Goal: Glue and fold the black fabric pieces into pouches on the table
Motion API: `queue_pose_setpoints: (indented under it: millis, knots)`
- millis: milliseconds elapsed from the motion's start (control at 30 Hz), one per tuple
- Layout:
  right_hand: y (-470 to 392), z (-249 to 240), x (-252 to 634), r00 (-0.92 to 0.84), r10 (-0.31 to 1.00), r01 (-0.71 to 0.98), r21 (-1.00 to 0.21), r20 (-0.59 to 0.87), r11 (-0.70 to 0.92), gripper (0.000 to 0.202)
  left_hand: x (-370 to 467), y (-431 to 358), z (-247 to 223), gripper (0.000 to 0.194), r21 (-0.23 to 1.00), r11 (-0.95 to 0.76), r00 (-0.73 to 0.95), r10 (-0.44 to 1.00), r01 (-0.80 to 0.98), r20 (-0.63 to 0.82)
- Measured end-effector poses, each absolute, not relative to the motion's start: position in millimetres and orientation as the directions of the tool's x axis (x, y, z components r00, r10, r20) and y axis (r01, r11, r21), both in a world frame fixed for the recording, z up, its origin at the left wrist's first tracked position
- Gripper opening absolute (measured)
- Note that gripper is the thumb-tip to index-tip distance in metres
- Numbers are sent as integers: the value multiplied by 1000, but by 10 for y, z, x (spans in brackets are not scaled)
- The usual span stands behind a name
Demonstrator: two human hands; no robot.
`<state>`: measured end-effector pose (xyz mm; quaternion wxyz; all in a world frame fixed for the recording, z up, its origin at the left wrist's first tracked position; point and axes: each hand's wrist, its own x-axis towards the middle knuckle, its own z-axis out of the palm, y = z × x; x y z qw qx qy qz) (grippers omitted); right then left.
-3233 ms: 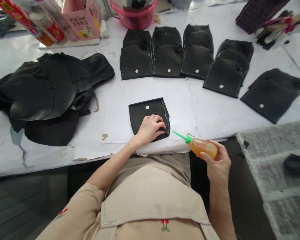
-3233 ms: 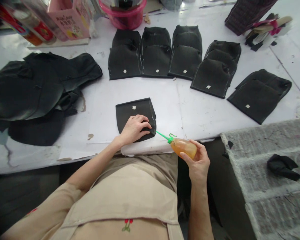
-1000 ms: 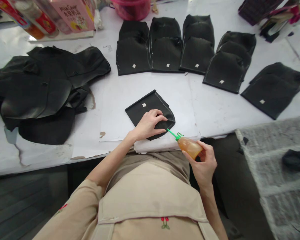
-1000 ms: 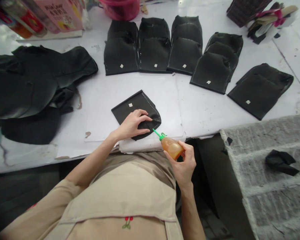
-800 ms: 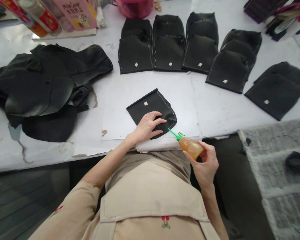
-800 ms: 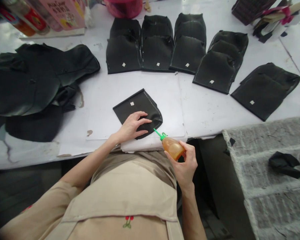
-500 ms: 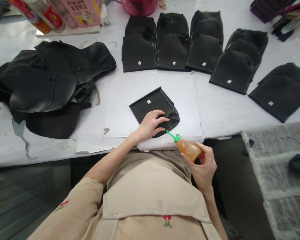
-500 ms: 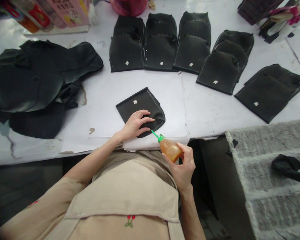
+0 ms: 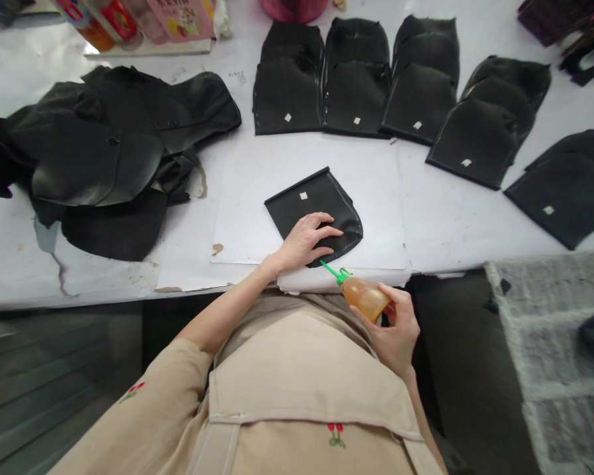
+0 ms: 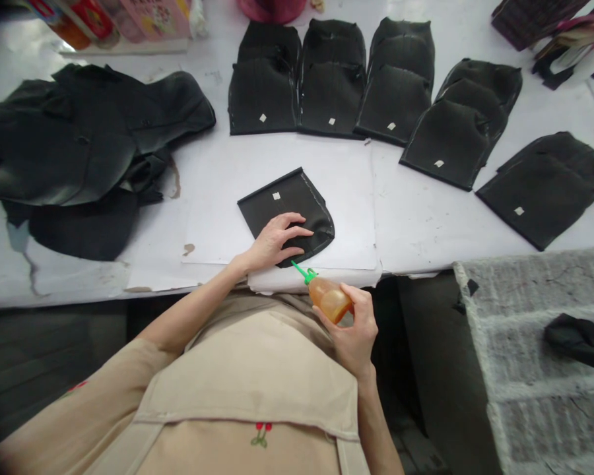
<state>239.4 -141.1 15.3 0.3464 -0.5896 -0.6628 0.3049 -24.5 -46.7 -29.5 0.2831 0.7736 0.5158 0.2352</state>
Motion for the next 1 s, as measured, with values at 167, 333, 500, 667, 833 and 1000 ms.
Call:
queue_pose_setpoints:
  millis: [167,333,500,667,833,1000]
  knots:
    - [-1421,139,2392,-51,996,575,-813,77,92,57,-425,-526,-173,34,769,-333,399,910,545,111]
    - [-1421,126,2391,-59,995,556,-826,75,96,59,-591,-640,-125,29,756,-318,412,909,572,70]
    - [-1411,123,2338,-113,988,539,-829,104,149,58,-562,-667,-219,24,738,-322,380,920,593,96]
    - [-1426,92,2291,-125,986,520,-839,109,159,56,-544,-666,-250,21,741,-298,360,929,602,81]
    - [-1416,53,2217,-79,991,521,-842,112,137,58,-556,-683,-251,22,743,-320,368,924,587,107]
    - [-1381,57,2190,-59,995,511,-854,82,101,58,-557,-681,-253,23,746,-302,368,926,594,83]
